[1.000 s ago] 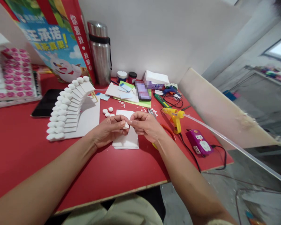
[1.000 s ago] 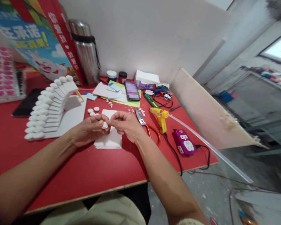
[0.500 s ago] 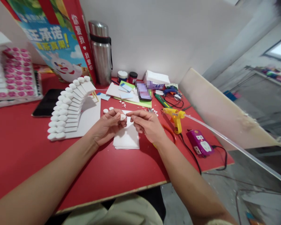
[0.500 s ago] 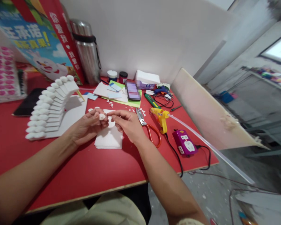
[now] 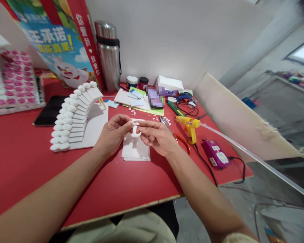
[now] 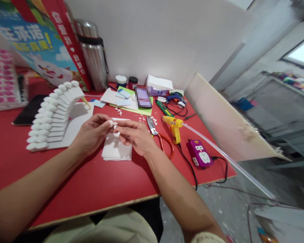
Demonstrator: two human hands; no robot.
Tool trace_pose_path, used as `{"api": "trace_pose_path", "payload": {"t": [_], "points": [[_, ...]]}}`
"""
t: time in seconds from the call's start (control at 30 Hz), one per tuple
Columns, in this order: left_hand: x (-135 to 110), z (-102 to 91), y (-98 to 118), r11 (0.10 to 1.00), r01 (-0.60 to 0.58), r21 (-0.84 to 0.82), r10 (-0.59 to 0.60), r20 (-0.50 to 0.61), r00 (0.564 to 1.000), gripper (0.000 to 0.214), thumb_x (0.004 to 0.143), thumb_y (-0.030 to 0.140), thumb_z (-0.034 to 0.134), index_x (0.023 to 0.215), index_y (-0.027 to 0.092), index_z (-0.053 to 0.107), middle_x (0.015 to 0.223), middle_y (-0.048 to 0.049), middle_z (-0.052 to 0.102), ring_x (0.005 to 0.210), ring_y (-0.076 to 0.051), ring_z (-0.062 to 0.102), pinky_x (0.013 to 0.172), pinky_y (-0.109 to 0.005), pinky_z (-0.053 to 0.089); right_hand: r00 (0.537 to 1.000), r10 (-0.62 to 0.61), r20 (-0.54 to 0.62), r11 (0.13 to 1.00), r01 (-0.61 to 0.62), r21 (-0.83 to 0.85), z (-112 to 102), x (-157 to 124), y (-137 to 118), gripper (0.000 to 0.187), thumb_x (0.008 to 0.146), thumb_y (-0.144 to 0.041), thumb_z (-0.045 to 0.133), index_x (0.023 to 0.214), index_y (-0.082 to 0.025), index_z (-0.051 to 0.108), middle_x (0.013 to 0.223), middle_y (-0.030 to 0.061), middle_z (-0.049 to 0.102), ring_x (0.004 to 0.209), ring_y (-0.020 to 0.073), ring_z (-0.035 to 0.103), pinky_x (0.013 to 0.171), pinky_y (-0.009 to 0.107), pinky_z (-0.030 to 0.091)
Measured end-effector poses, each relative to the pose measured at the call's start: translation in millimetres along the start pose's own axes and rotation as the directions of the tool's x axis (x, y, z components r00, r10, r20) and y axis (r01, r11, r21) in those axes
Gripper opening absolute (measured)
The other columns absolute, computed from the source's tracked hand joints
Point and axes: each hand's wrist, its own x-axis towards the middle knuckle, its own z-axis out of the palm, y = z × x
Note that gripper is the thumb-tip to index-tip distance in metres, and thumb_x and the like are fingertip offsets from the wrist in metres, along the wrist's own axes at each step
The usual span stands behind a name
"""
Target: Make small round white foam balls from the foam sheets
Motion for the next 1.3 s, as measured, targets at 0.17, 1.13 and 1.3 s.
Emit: {"api": "trace_pose_path", "payload": {"t": [0.17, 1.13, 1.3], "points": [[-3, -1.5, 5, 0.975, -0.103, 0.199, 0.105, 0.003, 0.994, 0.017, 0.076, 0.023, 0.085, 0.087, 0.021, 0.073, 0.083, 0.0, 0.068, 0.072, -0.013, 0.061, 0.07, -0.025, 0.049, 1.0, -0.007, 0.025, 1.0, 0.007, -0.015, -1, -2, -1, 0.026, 0.071, -0.024, 0.082, 0.097, -0.018, 0.081, 0.08, 0.0024, 0.072, 0.048, 0.0055, 0.048, 0.043, 0.023, 0.025], [-14, 5.4, 12, 0.769, -0.394, 0.503, 0.335, 0.208, 0.919, 0.038, 0.072, 0.011, 0.084, 0.105, 0.022, 0.07, 0.093, -0.0021, 0.066, 0.081, -0.017, 0.06, 0.08, -0.031, 0.049, 0.984, 0.168, 0.06, 0.981, -0.173, 0.082, -6, 9, 14, 0.04, 0.064, -0.039, 0.096, 0.075, -0.016, 0.065, 0.065, -0.0029, 0.06, 0.055, 0.0058, 0.046, 0.048, 0.018, 0.034], [-16, 5.9, 14, 0.686, -0.438, 0.581, 0.357, 0.257, 0.898, 0.036, 0.08, 0.012, 0.078, 0.113, 0.023, 0.068, 0.095, -0.002, 0.066, 0.079, -0.016, 0.058, 0.079, -0.03, 0.048, 0.982, 0.168, 0.082, 0.977, -0.177, 0.116, -8, 11, 15, 0.037, 0.067, -0.036, 0.094, 0.077, -0.014, 0.066, 0.066, -0.0021, 0.059, 0.056, 0.0056, 0.048, 0.049, 0.017, 0.033]]}}
